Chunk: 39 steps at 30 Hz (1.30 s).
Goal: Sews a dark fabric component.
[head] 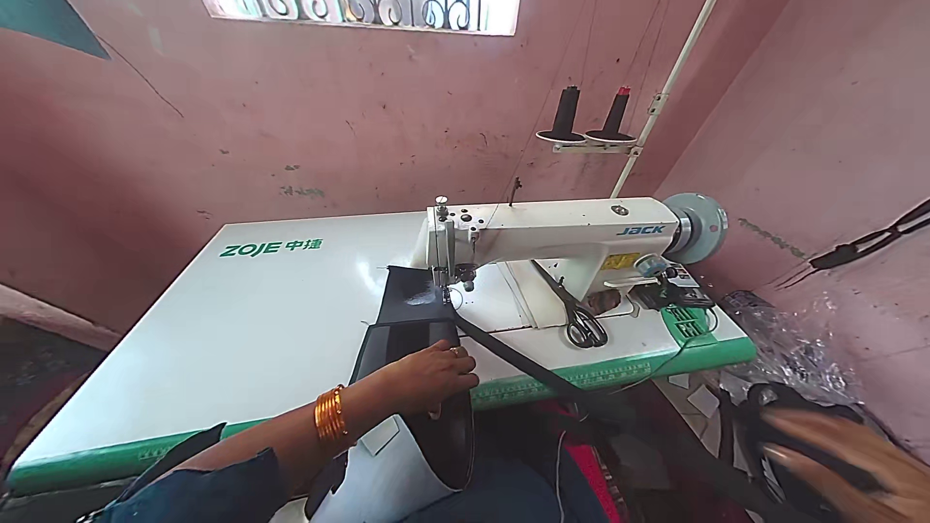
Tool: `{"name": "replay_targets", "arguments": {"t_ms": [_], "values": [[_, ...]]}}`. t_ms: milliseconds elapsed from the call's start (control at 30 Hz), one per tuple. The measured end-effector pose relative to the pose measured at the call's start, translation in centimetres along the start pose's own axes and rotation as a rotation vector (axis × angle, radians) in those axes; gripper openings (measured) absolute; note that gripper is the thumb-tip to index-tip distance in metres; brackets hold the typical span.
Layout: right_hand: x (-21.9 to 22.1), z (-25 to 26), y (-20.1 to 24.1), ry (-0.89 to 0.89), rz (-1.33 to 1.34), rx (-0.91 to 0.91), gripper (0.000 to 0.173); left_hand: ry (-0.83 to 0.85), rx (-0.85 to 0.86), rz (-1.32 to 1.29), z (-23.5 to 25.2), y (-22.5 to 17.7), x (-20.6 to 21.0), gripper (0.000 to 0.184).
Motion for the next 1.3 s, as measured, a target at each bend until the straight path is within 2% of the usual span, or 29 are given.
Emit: {"name": "replay_targets", "arguments": {"t_ms": [33,67,100,133,167,200,233,300,367,433,467,533,633,733,800,867,900,967,1000,1067,1100,1133,1200,1233,1300], "values": [[3.4,2.1,3.6,-0.037,0.198,-0.247,0.027,-0.011,-0.004,0.027,0.1,-0.3,-0.4,0.06],[7.6,3.7,7.2,0.039,0.354,-0.458,0.027,-0.023,-0.003,0.054,0.1,-0.6,-0.6,0.051],[11.6,4.6,10.7,0.207,0.404,-0.603,0.03,-0.035,-0.003,0.075,-0.1,-0.7,-0.8,0.035],[15.2,4.9,13.8,0.451,0.364,-0.659,0.031,-0.055,-0.004,0.089,-0.4,-0.7,-0.9,0.02],[18.6,5.1,16.2,0.747,0.287,-0.617,0.034,-0.07,-0.013,0.074,-1.0,-0.6,-1.1,0.009],[21.7,5.1,17.8,0.959,0.238,-0.525,0.035,-0.109,-0.012,0.023,-1.8,-0.4,-1.2,0.005],[24.5,5.0,18.7,1.086,0.273,-0.397,0.037,-0.184,0.011,-0.044,-2.8,-0.3,-1.4,0.006],[28.4,4.2,19.6,1.193,0.539,-0.048,0.039,-0.362,0.07,-0.13,-4.8,0.1,-2.1,0.01],[30.7,2.6,20.5,1.246,0.888,0.302,0.035,-0.502,0.076,-0.145,-6.4,0.4,-3.3,0.013],[31.4,0.8,22.1,1.32,1.138,0.434,0.026,-0.588,0.059,-0.147,-7.8,0.6,-5.4,0.01],[31.0,0.2,23.2,1.372,1.221,0.385,0.025,-0.614,0.051,-0.165,-8.3,0.9,-6.6,0.007],[28.8,-0.8,25.3,1.403,1.312,0.295,0.023,-0.639,0.032,-0.243,-8.9,1.7,-8.5,0.001],[24.3,-1.0,27.6,1.325,1.442,0.312,0.029,-0.604,0.06,-0.359,-7.9,2.7,-9.4,0.006],[21.6,0.2,26.4,1.169,1.274,0.249,0.026,-0.517,0.114,-0.405,-6.2,3.0,-10.0,0.011],[22.0,1.5,23.3,1.0,1.04,0.211,0.017,-0.484,0.149,-0.444,-6.4,2.8,-10.3,0.008],[23.0,3.9,19.5,0.766,0.886,0.264,0.026,-0.473,0.175,-0.477,-7.2,2.9,-10.0,0.003],[23.8,4.7,18.3,0.745,0.869,0.322,0.029,-0.465,0.176,-0.508,-7.5,3.0,-9.4,0.002],[25.9,4.0,18.4,0.907,0.95,0.414,0.036,-0.378,0.116,-0.633,-7.8,3.4,-7.4,0.013],[27.1,3.1,19.4,1.012,1.006,0.448,0.036,-0.267,0.034,-0.732,-7.9,3.6,-6.4,0.029],[29.6,1.7,21.2,1.121,1.061,0.526,0.026,-0.021,-0.253,-0.902,-7.5,4.2,-4.6,0.075],[30.7,1.2,21.8,1.13,1.07,0.568,0.019,0.012,-0.414,-0.907,-7.0,4.6,-4.2,0.087],[31.7,0.8,22.3,1.125,1.089,0.588,0.015,-0.02,-0.578,-0.826,-6.3,4.9,-4.3,0.092],[33.4,-0.1,23.1,1.183,1.185,0.516,0.012,-0.084,-0.877,-0.537,-4.9,5.0,-4.7,0.095],[34.0,-0.5,23.5,1.25,1.226,0.448,0.013,-0.093,-0.943,-0.401,-4.0,4.7,-4.7,0.086],[34.3,-0.6,24.2,1.287,1.223,0.398,0.014,-0.13,-0.971,-0.209,-2.3,4.4,-4.9,0.049]]}}
Point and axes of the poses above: each hand's wrist, its own z-axis towards the middle knuckle, its own x-axis out of the palm, y = z × x, the point moved 7 cm from there along z, towards the middle knuckle, and after that the axes turned 10 degrees about -z, right-handed, at the moved point
